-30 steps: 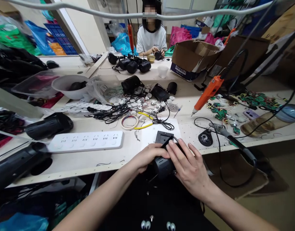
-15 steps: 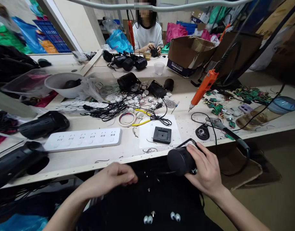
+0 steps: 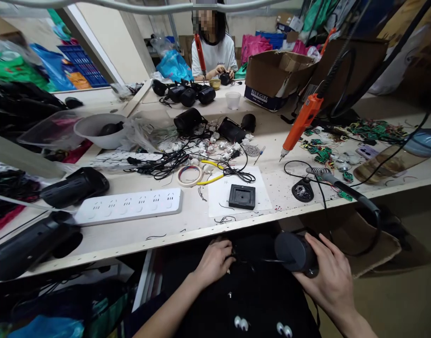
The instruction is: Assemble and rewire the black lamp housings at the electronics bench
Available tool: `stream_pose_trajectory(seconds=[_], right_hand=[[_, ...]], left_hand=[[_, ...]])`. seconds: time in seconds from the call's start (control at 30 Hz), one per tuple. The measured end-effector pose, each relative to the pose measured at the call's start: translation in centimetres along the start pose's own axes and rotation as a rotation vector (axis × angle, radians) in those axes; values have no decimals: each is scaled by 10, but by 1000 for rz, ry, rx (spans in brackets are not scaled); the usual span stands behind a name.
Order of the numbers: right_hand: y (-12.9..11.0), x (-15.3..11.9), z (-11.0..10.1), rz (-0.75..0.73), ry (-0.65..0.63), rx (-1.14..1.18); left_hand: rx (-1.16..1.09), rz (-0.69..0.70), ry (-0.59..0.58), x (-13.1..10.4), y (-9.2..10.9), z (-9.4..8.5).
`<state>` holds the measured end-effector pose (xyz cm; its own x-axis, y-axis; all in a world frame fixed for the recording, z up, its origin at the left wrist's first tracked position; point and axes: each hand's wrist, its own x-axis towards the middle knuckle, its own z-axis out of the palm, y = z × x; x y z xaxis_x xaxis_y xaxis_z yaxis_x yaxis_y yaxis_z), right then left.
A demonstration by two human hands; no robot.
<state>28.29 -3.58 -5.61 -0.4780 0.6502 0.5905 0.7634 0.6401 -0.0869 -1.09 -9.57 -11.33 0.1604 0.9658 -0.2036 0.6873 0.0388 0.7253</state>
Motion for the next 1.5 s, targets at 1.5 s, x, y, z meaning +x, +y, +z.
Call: stream_pose_trajectory(seconds=[1.5], right_hand=[[-50, 138, 32, -151, 160, 239]], left_hand=[[-310, -82, 704, -19, -12, -233]])
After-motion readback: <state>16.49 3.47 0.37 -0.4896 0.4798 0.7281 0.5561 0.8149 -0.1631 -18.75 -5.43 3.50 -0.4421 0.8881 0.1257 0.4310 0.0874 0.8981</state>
